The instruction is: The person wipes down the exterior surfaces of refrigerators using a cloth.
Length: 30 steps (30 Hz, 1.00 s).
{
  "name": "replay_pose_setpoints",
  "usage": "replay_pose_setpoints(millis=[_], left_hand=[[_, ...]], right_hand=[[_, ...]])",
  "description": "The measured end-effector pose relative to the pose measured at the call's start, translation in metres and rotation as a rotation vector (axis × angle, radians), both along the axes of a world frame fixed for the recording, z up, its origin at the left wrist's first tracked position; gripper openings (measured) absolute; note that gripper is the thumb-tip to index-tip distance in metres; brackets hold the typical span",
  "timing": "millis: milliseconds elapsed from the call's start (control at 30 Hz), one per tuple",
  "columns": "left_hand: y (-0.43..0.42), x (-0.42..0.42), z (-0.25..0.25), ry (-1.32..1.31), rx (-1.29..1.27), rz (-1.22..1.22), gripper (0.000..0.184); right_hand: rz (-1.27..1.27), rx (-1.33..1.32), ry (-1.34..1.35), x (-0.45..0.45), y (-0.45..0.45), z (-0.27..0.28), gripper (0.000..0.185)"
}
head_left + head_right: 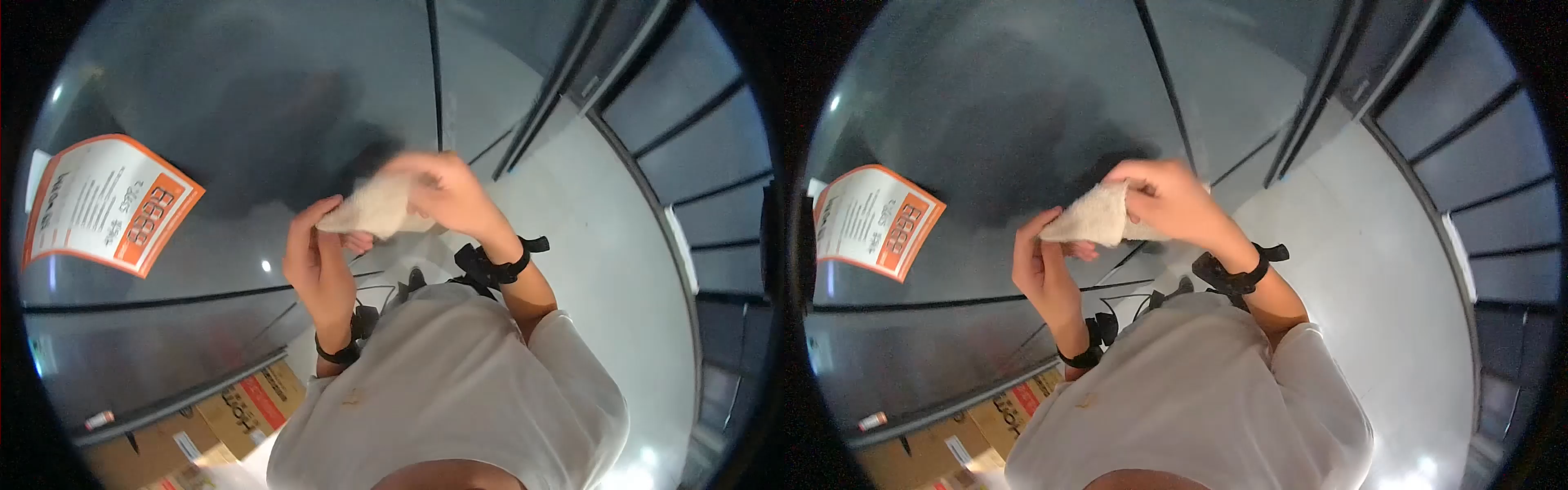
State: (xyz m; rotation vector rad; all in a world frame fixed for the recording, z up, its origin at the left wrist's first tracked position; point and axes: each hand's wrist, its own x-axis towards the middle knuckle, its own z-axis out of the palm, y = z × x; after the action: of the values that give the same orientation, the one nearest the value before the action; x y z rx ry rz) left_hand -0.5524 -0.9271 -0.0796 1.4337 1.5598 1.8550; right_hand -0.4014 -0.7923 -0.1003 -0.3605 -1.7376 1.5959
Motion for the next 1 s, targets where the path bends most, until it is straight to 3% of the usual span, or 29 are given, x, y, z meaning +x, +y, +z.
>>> replay_pose_setpoints(millis=[33, 67, 167, 300, 333, 433, 467, 533, 633, 800, 900, 1000], left_hand=[[0.02, -0.019, -0.036, -0.005, 0.001, 0.06, 0.022], [0.022, -0.014, -0.038, 0.016, 0.015, 0.117, 0.023], [0.036, 0.003, -0.048, 0.141, 0.099, 0.334, 0.03], [0.068, 0.032, -0.062, 0.39, 0.192, 0.483, 0.048], [0.065, 0.035, -0.073, 0.433, 0.028, 0.445, 0.058], [0.081, 0.055, -0.123, 0.31, -0.041, 0.429, 0.052], [0.082, 0.059, -0.131, 0.137, -0.06, 0.415, 0.051], [0.099, 0.076, -0.125, -0.201, -0.085, 0.36, 0.048], [0.11, 0.087, -0.114, -0.341, -0.215, 0.185, 0.057], [0.134, 0.101, -0.141, -0.538, -0.374, -0.239, 0.029], [0.142, 0.126, -0.139, -0.516, -0.298, -0.14, 0.029], [0.149, 0.152, -0.127, -0.401, -0.125, 0.144, 0.029]], right_hand=[[0.023, -0.105, -0.085, -0.019, 0.029, -0.026, 0.025], [-0.057, -0.117, 0.014, -0.02, 0.03, -0.013, 0.02], [-0.216, 0.429, 0.257, -0.028, 0.053, 0.004, 0.024], [-0.332, 0.734, 0.573, -0.026, 0.079, 0.027, 0.029], [-0.351, 0.77, 0.577, -0.025, 0.083, 0.027, 0.022], [-0.045, 0.334, 0.507, -0.016, 0.084, 0.005, 0.019], [0.085, 0.163, 0.412, -0.006, 0.085, 0.0, 0.022], [0.129, 0.13, 0.318, 0.018, 0.107, -0.001, 0.026], [0.139, -0.043, 0.292, 0.034, 0.112, 0.001, 0.029], [0.02, -0.149, 0.295, 0.067, 0.122, 0.007, 0.033], [-0.071, -0.148, 0.318, 0.087, 0.131, -0.002, 0.034], [-0.124, -0.17, 0.361, 0.105, 0.136, -0.001, 0.034]])
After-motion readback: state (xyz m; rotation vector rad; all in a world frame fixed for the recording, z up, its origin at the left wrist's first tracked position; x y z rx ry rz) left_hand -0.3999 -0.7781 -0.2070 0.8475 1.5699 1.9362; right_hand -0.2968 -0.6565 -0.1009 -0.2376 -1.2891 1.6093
